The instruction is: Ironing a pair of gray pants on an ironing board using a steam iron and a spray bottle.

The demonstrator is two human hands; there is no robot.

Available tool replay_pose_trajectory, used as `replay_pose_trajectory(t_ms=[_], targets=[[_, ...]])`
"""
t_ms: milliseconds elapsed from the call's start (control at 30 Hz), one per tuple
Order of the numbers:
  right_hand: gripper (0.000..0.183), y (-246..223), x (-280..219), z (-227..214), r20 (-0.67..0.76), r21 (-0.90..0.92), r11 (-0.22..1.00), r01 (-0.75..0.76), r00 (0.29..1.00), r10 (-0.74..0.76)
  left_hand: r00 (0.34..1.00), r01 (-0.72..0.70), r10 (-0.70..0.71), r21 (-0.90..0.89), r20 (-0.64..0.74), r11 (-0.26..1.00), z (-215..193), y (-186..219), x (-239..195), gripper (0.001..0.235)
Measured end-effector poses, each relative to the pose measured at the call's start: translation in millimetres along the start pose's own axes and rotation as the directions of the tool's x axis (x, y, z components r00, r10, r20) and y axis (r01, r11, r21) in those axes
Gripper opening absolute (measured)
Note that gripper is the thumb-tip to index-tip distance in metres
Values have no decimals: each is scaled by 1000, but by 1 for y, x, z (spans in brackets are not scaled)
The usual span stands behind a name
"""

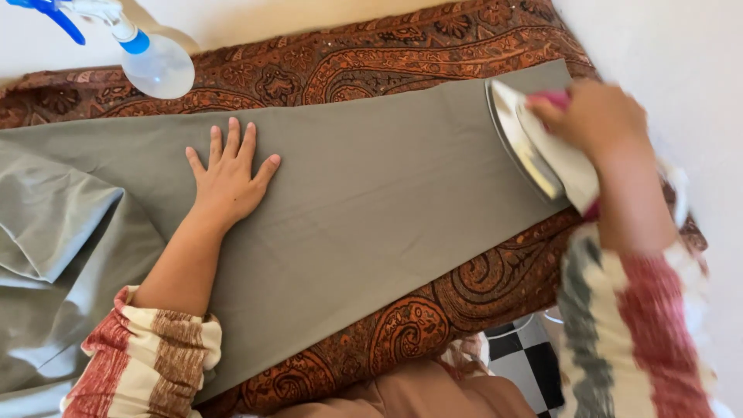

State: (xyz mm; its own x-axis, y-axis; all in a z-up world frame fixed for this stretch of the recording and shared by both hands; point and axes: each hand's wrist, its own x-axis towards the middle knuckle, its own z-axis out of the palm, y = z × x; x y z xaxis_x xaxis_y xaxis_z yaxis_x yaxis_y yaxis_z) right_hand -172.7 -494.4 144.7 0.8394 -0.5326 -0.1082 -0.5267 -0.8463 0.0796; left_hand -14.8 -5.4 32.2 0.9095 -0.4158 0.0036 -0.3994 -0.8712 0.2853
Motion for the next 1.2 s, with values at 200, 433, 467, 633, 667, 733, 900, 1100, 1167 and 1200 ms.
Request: replay_pose_trajectory(t_ms=[200, 433, 467, 633, 667, 733, 900, 1100, 1167, 1200], targets=[[68, 19, -107, -1, -59, -139, 990, -29, 998, 21, 1000, 4, -4, 10, 7, 1000, -2, 5, -1, 82], [48, -3, -35, 9, -5, -35, 994, 101, 995, -101, 1000, 1, -1, 30, -2, 1000, 3, 2, 1, 82], [58, -8, -15, 16, -58, -54, 996, 65, 996, -68, 1000, -7, 7, 30, -10, 1000, 4, 1, 1, 82], [77, -42, 59, 21, -244, -94, 996, -5, 970, -18, 1000, -2, 2, 27, 9, 1000, 2, 0, 2, 83], [71, -44, 67, 24, -360, -107, 994, 26, 931, -63, 1000, -5, 5, 25, -1, 1000, 1, 0, 2, 83], [66, -47, 72, 25, -468, -123, 991, 55, 877, -107, 1000, -7, 8, 24, -8, 1000, 1, -1, 2, 83], [72, -39, 32, 15, -183, -95, 991, 91, 977, -107, 999, 44, -44, 32, -7, 999, 1, -3, 2, 90], [71, -26, -112, -12, -15, -150, 985, 87, 996, -90, 993, 121, -121, -13, 6, 993, 0, 2, 1, 94], [67, -23, -137, -8, -43, -190, 979, 71, 996, -80, 993, 117, -117, -9, -1, 993, 3, 0, 1, 94], [64, -22, -150, -5, -71, -230, 972, 55, 995, -74, 993, 115, -115, -5, -9, 993, 4, 0, 1, 95]])
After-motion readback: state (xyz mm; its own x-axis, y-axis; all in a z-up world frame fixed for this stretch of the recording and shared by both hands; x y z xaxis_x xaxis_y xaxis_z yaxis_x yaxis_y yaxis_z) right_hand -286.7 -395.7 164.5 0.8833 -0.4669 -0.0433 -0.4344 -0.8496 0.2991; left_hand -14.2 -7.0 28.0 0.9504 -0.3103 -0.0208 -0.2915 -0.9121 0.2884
